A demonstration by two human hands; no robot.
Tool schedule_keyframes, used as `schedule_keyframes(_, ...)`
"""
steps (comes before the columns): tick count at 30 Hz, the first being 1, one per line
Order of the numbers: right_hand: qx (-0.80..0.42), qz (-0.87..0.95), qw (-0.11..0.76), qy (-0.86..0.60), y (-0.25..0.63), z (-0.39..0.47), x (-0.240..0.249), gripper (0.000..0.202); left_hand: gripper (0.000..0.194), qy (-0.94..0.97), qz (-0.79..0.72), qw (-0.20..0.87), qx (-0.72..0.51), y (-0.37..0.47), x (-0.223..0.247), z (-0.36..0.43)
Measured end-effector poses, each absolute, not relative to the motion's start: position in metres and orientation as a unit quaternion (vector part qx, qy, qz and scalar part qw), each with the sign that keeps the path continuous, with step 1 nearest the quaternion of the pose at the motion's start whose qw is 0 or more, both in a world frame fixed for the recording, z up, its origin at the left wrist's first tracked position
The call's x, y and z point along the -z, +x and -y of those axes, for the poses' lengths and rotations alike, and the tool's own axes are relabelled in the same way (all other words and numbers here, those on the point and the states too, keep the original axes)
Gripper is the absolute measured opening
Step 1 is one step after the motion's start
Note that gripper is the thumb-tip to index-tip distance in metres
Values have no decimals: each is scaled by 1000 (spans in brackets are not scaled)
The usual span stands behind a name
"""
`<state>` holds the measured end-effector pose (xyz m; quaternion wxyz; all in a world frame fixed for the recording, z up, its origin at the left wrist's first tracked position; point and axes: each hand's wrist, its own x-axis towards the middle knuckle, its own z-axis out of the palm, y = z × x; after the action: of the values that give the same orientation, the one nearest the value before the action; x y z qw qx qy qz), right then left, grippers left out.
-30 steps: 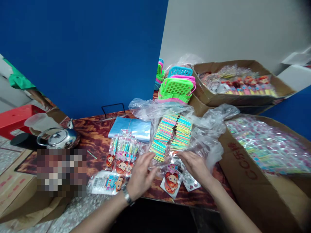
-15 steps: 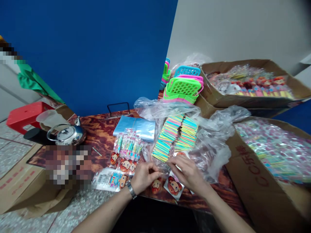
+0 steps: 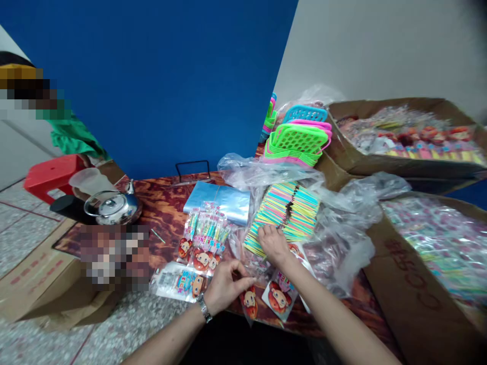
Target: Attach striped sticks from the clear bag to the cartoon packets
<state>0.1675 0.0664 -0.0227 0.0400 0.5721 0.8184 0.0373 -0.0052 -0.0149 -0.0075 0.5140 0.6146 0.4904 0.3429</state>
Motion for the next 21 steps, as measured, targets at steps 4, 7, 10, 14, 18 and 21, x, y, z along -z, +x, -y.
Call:
schedule_keyframes(4,-44,-819,61,570,166,-68,25,18,21,611,-496,519,-335,-5,8,17)
schedule_keyframes(7,-45,-816,69,573,167,-72,27,19,22,608,-495,523,-335,-4,6,17)
schedule_keyframes(10,-40,-816,71,572,168,-75,29,19,22,606,-494,522,-340,-5,5,17)
schedule_keyframes(14,-19,-817,69,572,170,-77,29,20,21,603,-497,521,-344,-6,6,18)
schedule_keyframes(18,19,-815,60,577,170,-79,27,21,23,599,-500,523,-343,-6,3,19)
schedule_keyframes(21,57,-809,40,583,173,-82,24,23,22,593,-501,527,-347,-6,2,19)
